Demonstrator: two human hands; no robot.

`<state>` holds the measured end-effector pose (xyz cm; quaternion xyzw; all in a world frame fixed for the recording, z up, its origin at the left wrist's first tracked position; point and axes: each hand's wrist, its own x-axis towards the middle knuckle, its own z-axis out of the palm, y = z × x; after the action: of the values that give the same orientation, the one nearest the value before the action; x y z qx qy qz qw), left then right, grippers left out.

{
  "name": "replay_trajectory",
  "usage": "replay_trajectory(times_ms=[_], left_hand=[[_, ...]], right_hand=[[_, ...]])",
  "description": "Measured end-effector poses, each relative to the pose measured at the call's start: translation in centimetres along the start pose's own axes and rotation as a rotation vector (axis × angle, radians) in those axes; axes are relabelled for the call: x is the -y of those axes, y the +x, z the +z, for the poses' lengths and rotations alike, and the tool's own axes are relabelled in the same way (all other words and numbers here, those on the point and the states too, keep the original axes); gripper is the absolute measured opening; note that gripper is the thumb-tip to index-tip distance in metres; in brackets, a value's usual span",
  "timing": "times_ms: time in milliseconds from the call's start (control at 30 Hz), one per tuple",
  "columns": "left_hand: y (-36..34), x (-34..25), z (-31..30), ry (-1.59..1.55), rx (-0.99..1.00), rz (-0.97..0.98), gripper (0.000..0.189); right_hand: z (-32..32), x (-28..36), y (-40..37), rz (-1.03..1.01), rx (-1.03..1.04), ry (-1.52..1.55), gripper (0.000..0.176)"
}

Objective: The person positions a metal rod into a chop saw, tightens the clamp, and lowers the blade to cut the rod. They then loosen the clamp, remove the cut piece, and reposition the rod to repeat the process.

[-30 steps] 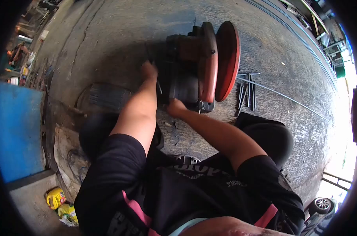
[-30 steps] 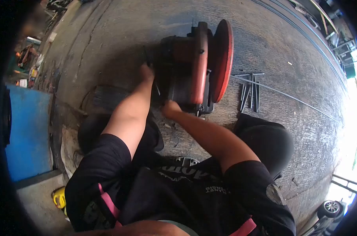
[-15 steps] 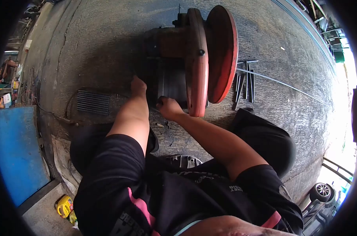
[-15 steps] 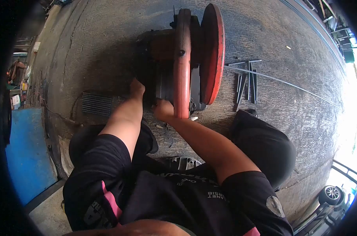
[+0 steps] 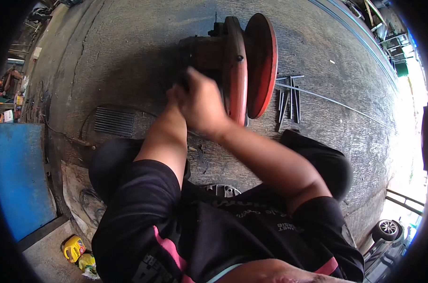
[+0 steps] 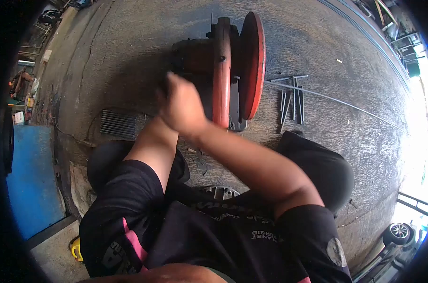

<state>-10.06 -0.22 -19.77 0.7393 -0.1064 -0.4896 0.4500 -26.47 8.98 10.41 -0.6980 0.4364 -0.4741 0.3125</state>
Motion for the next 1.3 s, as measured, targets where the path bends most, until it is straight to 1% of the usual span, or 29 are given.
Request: replay_trajectory(times_ms=[67, 100, 133, 167, 200, 233, 267, 300, 333, 367, 400, 433, 500, 533, 667, 733, 767, 800, 833, 867, 900, 967, 1000, 1033, 1100, 1133, 1167, 1233, 1300], left_hand=[[1.6, 1.6, 1.2, -0.03, 0.084, 0.201, 0.024], [2.3, 2.0, 1.7, 0.024, 0.144, 0.334, 0.023], [2.7, 2.0, 2.2, 0.085, 0.2, 0.445, 0.022], [3.0, 1.8, 2.6, 0.148, 0.245, 0.541, 0.021], [2.9, 0.9, 3.2, 0.219, 0.277, 0.622, 0.019], [3.3, 0.6, 4.0, 0.249, 0.293, 0.662, 0.017], [3.9, 0.4, 4.7, 0.278, 0.309, 0.702, 0.016], [5.2, 0.7, 5.4, 0.293, 0.302, 0.551, 0.018], [5.1, 0.6, 5.5, 0.309, 0.299, 0.473, 0.019], [5.0, 0.4, 5.7, 0.325, 0.297, 0.395, 0.021], [3.1, -1.1, 5.3, 0.833, 0.288, 0.613, 0.025], [1.4, -2.1, 5.3, 1.341, 0.268, 0.823, 0.029], [-0.8, -2.7, 5.4, 1.311, 0.274, 0.834, 0.028], [-1.8, -2.8, 5.4, 1.273, 0.274, 0.846, 0.027], [-2.9, -2.9, 6.2, 1.157, 0.261, 0.887, 0.024], [-1.2, -1.9, 7.4, -0.366, 0.179, -0.154, 0.017], [-1.1, -1.4, 7.4, -0.364, 0.176, -0.155, 0.017], [-1.4, -1.3, 7.2, -0.368, 0.19, -0.119, 0.013], [-1.8, -1.2, 7.0, -0.372, 0.203, -0.082, 0.012], [-2.3, -1.4, 6.9, -0.372, 0.2, -0.08, 0.012], [-3.0, -1.9, 7.0, -0.376, 0.168, -0.095, 0.01], [-3.3, -2.2, 7.2, -0.38, 0.134, -0.107, 0.009], [-3.0, -2.0, 7.4, -0.394, 0.144, -0.112, 0.009], [-3.0, -2.1, 7.4, -0.407, 0.151, -0.116, 0.009], [-3.3, -2.3, 7.6, -0.402, 0.134, -0.114, 0.009], [-3.5, -2.5, 7.6, -0.399, 0.12, -0.113, 0.008], [-3.6, -2.5, 7.5, -0.396, 0.115, -0.113, 0.008], [-3.5, -2.6, 7.5, -0.398, 0.127, -0.108, 0.009], [-3.3, -2.8, 7.5, -0.393, 0.103, -0.123, 0.01]], right_hand=[[-3.5, 0.8, 3.7, -0.084, -0.054, -0.035, 0.016], [-5.6, 0.2, 5.5, -0.146, -0.032, -0.231, 0.018], [-7.6, 0.4, 6.7, -0.13, -0.07, -0.298, 0.02], [-9.3, -0.4, 7.6, -0.185, -0.165, -0.411, 0.018], [-11.3, -1.1, 7.9, -0.237, -0.193, -0.547, 0.019], [-13.2, -2.5, 7.9, -0.263, -0.21, -0.607, 0.025], [-14.6, -3.9, 7.1, -0.23, -0.214, -0.722, 0.033], [-15.3, -5.0, 6.2, -0.195, -0.22, -0.833, 0.042], [-15.1, -5.5, 5.3, -0.191, -0.22, -0.835, 0.042], [-14.9, -6.1, 4.2, 0.024, -0.085, -0.79, 0.053], [-14.6, -6.8, 3.3, 0.241, 0.048, -0.733, 0.065], [-14.2, -8.0, 3.0, 0.253, 0.044, -0.729, 0.065], [-13.3, -9.9, 2.9, 0.203, -0.066, -0.563, 0.072], [-13.2, -9.3, 3.0, 0.22, -0.085, -0.576, 0.069], [-13.9, -8.1, 5.0, 0.232, -0.006, -0.607, 0.067], [-14.2, -7.9, 6.1, 0.223, -0.023, -0.681, 0.056], [-14.5, -8.0, 6.9, 0.225, -0.021, -0.679, 0.056], [-14.9, -8.1, 7.9, 0.163, 0.01, -0.661, 0.054], [-15.1, -6.2, 8.7, 0.101, 0.04, -0.642, 0.052], [-15.3, -4.3, 9.6, 0.289, 0.033, -0.618, 0.036], [-15.6, -6.0, 10.5, 0.288, 0.033, -0.615, 0.036], [-16.4, -11.1, 13.3, -0.525, 0.261, -1.342, 0.032], [-16.7, -10.1, 14.3, -0.559, 0.259, -1.32, 0.023], [-16.8, -8.5, 14.9, -0.56, 0.257, -1.315, 0.023], [-16.9, -6.3, 15.4, 0.014, 0.122, -0.789, 0.021], [-17.1, -7.3, 16.1, -0.114, 0.134, -0.846, 0.021], [-17.1, -7.6, 16.5, -0.113, 0.135, -0.84, 0.021], [-17.3, -8.0, 17.3, -0.092, 0.024, -0.761, 0.022], [-17.3, -8.6, 18.0, -0.051, 0.012, -0.796, 0.02]])
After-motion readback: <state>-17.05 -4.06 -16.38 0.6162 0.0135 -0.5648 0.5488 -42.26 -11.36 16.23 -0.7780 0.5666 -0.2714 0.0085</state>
